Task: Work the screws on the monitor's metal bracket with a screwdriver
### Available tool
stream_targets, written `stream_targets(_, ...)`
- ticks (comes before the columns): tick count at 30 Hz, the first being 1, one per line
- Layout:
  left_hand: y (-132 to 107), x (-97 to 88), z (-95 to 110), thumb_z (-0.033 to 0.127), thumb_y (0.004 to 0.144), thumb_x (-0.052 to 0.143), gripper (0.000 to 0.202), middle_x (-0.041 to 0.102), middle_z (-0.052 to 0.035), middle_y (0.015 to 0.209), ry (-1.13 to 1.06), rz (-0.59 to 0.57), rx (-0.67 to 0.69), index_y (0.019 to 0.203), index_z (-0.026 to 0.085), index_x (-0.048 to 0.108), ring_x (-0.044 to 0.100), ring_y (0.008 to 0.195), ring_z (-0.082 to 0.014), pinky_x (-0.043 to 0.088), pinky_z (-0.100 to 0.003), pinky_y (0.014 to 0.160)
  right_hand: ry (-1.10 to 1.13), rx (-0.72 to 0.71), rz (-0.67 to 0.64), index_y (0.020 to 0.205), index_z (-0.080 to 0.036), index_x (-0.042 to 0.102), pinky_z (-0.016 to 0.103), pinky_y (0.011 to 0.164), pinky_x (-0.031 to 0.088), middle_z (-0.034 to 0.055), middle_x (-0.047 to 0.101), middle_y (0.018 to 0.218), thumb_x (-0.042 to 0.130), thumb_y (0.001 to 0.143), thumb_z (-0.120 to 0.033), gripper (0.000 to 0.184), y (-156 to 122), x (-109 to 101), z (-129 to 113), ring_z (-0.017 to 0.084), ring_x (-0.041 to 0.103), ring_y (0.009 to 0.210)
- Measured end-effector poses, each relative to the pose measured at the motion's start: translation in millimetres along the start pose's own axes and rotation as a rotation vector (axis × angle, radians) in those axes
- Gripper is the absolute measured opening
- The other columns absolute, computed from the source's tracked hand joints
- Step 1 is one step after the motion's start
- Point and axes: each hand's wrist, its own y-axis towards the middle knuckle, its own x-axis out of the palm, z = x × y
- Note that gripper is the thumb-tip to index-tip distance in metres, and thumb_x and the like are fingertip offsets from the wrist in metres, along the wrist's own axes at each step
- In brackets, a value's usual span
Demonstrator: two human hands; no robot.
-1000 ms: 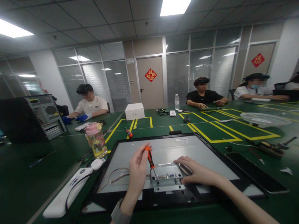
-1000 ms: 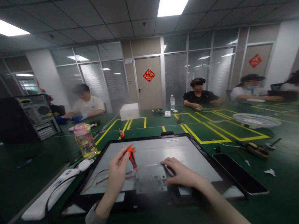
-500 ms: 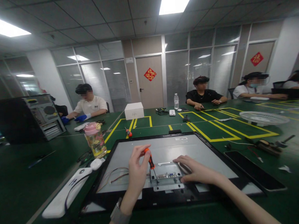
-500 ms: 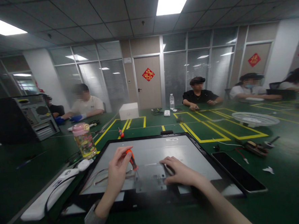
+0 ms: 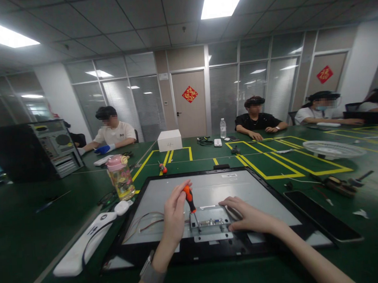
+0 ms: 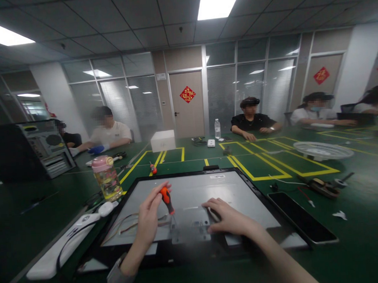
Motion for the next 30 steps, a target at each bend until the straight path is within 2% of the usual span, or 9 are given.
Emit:
stream_targets(2,-0.3,0.5,0.4,0.029,0.091,0.048,0.03,0.067,-0.007,0.099,-0.004,-0.012,-0.004,0.113,0.018,0.066,0.062,0.097,-0.0205,0.047,-0.033,0.089,0.001,0.004,-0.002,0.132,-0.022,0.051,0.04,0.107,0.033,0.0093,0.052,0.13,0.074,0.068,-0.033,0.069,0.1,-0.2,-0.5,0.029,0.045,0.123)
stream_targets(5,-0.3,1.0,0.0,0.029,0.086,0.057,0.024,0.064,-0.0047,0.091,0.049,0.012,0.047,0.105,0.019,0.069,0.062,0.086,-0.0187,0.049,-0.03,0.081,0.001,0.013,-0.007,0.133,-0.021,0.051,0.04,0.107,0.033,0.0093,0.051,0.13,0.073,0.068,-0.032,0.069,0.0,-0.6,-2.6,0.029,0.044,0.123)
stream_targets(7,-0.1,0.8,-0.1,0.029,0.086,0.058,0.021,0.063,-0.0046,0.094,0.072,0.026,0.075,0.101,0.02,0.07,0.061,0.088,-0.0182,0.048,-0.029,0.082,-0.002,0.02,-0.008,0.133,-0.021,0.051,0.041,0.107,0.033,0.0093,0.052,0.13,0.073,0.068,-0.032,0.069,0.0,-0.9,-3.9,0.029,0.044,0.124)
stream_targets(11,-0.4,-0.1,0.5,0.029,0.092,0.048,0.027,0.065,-0.0072,0.101,0.035,-0.003,0.052,0.108,0.02,0.068,0.061,0.097,-0.02,0.046,-0.031,0.086,-0.007,0.024,-0.011,0.133,-0.021,0.051,0.04,0.107,0.032,0.0095,0.051,0.131,0.073,0.068,-0.032,0.07,0.2,-0.9,-3.6,0.03,0.043,0.125)
stream_targets(17,-1.6,0.4,2.3,0.032,0.087,0.058,0.022,0.061,-0.004,0.085,0.039,0.005,0.075,0.099,0.019,0.07,0.059,0.082,-0.0181,0.047,-0.029,0.078,-0.004,0.023,-0.01,0.133,-0.022,0.051,0.04,0.107,0.032,0.0091,0.051,0.131,0.074,0.068,-0.034,0.07,-0.8,-1.0,-4.3,0.03,0.043,0.124)
stream_targets(22,-2.8,1.5,5.1,0.035,0.091,0.05,0.029,0.065,-0.0069,0.093,-0.045,-0.05,0.034,0.109,0.019,0.068,0.062,0.092,-0.0209,0.047,-0.033,0.084,-0.002,0.033,-0.011,0.133,-0.023,0.051,0.041,0.107,0.033,0.0091,0.051,0.131,0.073,0.068,-0.031,0.069,-0.7,-1.8,-6.2,0.03,0.044,0.124)
stream_targets(27,-3.5,3.2,4.0,0.033,0.085,0.06,0.022,0.057,-0.0029,0.086,-0.029,-0.04,0.06,0.1,0.019,0.069,0.061,0.073,-0.0154,0.05,-0.029,0.072,0.005,0.025,-0.01,0.133,-0.022,0.051,0.04,0.108,0.031,0.0087,0.051,0.131,0.074,0.067,-0.032,0.07,0.0,-0.9,-3.2,0.029,0.043,0.125)
stream_targets(30,-3.2,2.7,4.3,0.033,0.09,0.053,0.025,0.061,-0.0056,0.093,-0.023,-0.035,0.052,0.103,0.019,0.069,0.062,0.084,-0.0177,0.049,-0.03,0.079,0.009,0.032,-0.01,0.133,-0.022,0.051,0.04,0.109,0.03,0.009,0.051,0.132,0.074,0.068,-0.033,0.07,-0.3,-1.0,-4.1,0.03,0.042,0.126)
